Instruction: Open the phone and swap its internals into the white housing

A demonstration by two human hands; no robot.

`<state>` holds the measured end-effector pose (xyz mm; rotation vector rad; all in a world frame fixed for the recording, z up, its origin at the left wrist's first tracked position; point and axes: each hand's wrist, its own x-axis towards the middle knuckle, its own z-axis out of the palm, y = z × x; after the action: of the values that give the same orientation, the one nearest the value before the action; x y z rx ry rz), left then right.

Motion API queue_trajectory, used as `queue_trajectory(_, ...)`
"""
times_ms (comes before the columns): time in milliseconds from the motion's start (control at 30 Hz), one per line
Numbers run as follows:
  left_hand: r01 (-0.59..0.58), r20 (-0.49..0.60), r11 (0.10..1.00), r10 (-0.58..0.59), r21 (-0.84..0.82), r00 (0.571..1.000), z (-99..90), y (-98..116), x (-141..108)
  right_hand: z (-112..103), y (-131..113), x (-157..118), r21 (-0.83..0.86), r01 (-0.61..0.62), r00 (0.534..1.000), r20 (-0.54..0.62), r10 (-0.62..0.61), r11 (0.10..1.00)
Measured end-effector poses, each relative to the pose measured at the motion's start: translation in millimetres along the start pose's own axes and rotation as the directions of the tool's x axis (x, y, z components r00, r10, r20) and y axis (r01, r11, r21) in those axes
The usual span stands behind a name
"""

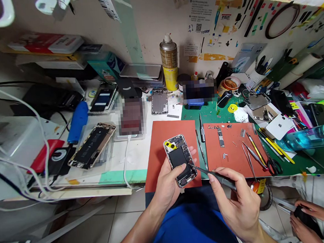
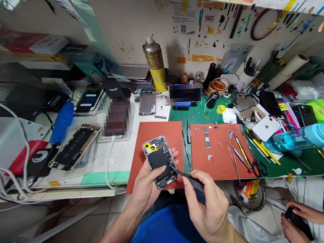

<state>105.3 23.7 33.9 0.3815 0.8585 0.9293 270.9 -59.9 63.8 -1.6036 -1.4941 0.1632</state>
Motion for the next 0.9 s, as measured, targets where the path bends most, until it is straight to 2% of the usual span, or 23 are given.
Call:
queue_trajectory(300, -0.093, 0.014, 0.991, 0.093, 0.092, 0.996, -5.3, -13, 3, -4, -7, 19, -0.038, 0.098, 0.99, 0.106, -0.094, 0.994)
queue_trajectory(500, -0.043, 0.001, 0.998, 0.043, 0.037, 0.999, -4.3, -10, 7, -7, -5, 29, 0.057, 0.1, 0.956, 0.272, -0.112, 0.993)
queue_trajectory(733, -0.038, -0.023, 0.998, 0.039, 0.045, 0.999, -7.0, -13, 9, 1, -3, 33, -0.059, 0.159, 0.952, 0.272, -0.138, 0.985)
queue_trajectory(900, -0.063, -0.008, 0.997, 0.063, 0.048, 0.998, -11.5, -20, 12, 2, -4, 38, 0.04, 0.195, 0.911, 0.363, -0.196, 0.98)
